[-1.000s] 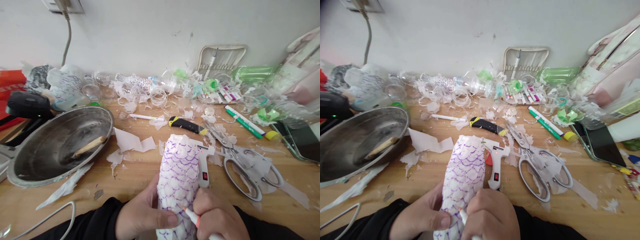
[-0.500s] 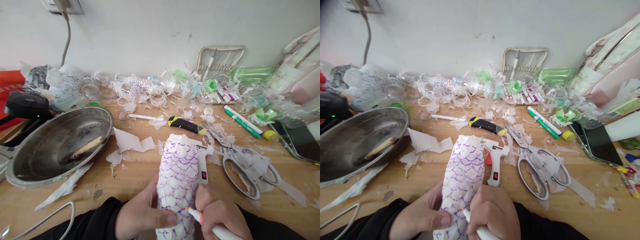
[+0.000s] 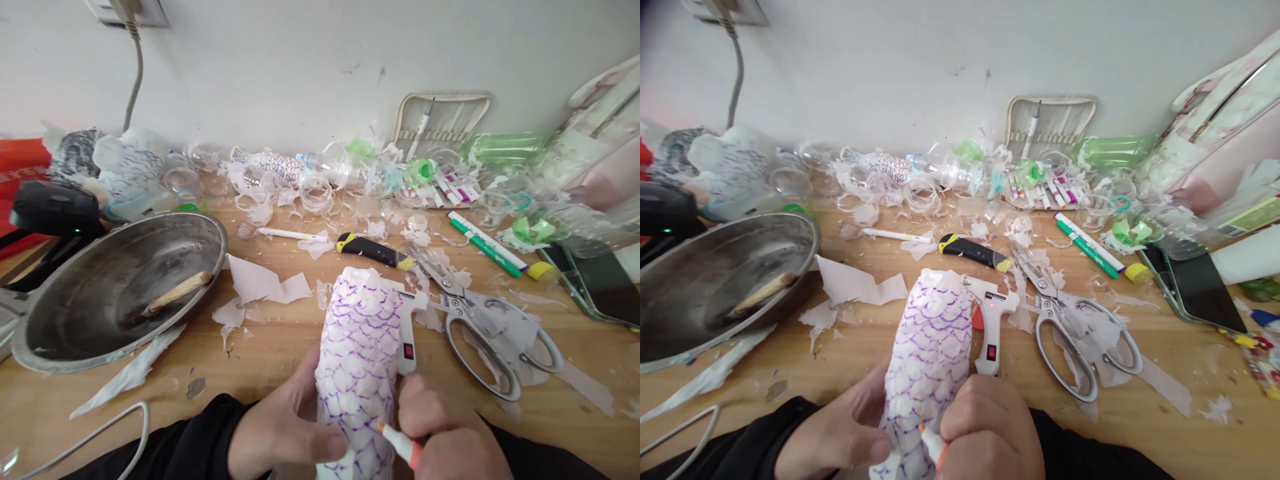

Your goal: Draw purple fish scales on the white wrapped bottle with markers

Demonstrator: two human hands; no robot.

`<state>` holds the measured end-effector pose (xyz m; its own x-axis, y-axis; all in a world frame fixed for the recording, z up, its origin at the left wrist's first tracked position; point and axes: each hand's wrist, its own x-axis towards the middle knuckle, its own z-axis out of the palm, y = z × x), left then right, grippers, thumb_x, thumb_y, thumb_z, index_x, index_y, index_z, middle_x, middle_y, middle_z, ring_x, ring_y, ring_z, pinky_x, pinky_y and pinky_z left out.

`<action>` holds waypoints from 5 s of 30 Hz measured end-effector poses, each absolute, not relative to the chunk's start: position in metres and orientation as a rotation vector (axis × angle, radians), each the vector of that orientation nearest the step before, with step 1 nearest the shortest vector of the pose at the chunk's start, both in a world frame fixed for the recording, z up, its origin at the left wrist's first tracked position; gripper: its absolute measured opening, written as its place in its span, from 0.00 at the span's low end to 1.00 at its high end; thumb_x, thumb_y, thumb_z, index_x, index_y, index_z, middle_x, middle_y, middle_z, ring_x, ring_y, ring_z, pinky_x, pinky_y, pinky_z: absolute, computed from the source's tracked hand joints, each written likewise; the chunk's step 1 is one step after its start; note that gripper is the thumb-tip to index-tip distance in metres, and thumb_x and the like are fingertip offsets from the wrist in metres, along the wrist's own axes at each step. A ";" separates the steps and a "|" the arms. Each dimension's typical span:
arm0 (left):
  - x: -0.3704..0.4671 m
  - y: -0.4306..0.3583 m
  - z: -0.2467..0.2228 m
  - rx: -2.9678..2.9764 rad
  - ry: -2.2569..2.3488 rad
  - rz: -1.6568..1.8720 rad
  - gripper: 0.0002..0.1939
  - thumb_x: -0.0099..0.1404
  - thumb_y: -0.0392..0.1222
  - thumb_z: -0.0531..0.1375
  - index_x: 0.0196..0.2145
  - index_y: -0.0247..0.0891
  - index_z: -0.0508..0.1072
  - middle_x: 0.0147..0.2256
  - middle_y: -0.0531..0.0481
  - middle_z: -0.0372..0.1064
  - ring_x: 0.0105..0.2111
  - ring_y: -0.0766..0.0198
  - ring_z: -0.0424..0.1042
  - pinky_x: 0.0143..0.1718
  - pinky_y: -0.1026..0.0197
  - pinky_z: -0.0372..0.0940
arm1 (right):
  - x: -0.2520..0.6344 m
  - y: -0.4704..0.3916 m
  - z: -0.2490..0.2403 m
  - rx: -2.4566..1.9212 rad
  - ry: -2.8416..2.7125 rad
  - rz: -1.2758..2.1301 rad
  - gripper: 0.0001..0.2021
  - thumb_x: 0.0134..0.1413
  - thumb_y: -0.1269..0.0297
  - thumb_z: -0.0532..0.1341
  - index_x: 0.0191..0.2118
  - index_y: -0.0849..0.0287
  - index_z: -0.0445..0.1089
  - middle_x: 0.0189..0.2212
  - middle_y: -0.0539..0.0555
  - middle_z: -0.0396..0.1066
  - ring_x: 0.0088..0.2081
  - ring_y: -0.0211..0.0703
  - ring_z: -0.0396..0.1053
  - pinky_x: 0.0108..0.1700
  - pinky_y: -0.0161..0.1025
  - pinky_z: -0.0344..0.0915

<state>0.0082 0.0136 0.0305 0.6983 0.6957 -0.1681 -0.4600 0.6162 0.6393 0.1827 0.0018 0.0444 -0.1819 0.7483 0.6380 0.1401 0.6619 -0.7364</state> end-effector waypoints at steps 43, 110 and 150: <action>0.008 0.018 0.041 0.420 0.584 0.771 0.22 0.59 0.37 0.59 0.52 0.38 0.66 0.48 0.42 0.71 0.48 0.52 0.69 0.51 0.50 0.59 | 0.180 0.014 0.039 -0.713 -1.308 0.917 0.07 0.59 0.61 0.52 0.32 0.55 0.61 0.21 0.46 0.53 0.23 0.37 0.56 0.23 0.36 0.56; 0.011 0.013 0.030 0.543 0.553 0.714 0.34 0.52 0.36 0.66 0.52 0.43 0.52 0.48 0.47 0.67 0.46 0.61 0.69 0.49 0.54 0.59 | 0.183 0.005 0.044 -0.907 -1.504 0.822 0.07 0.54 0.72 0.55 0.27 0.55 0.63 0.19 0.45 0.59 0.21 0.35 0.60 0.24 0.34 0.57; 0.010 0.018 0.041 0.580 0.544 0.618 0.26 0.56 0.42 0.64 0.52 0.39 0.67 0.46 0.43 0.73 0.49 0.52 0.69 0.51 0.52 0.59 | 0.172 0.003 0.037 -0.887 -1.582 0.549 0.04 0.50 0.70 0.57 0.27 0.54 0.65 0.18 0.46 0.61 0.18 0.38 0.59 0.19 0.38 0.56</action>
<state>0.0102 0.0176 0.0406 0.6891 0.6633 -0.2920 -0.3734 0.6703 0.6413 0.1723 0.0027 0.0368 -0.0300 0.7899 0.6124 0.2404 0.6004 -0.7627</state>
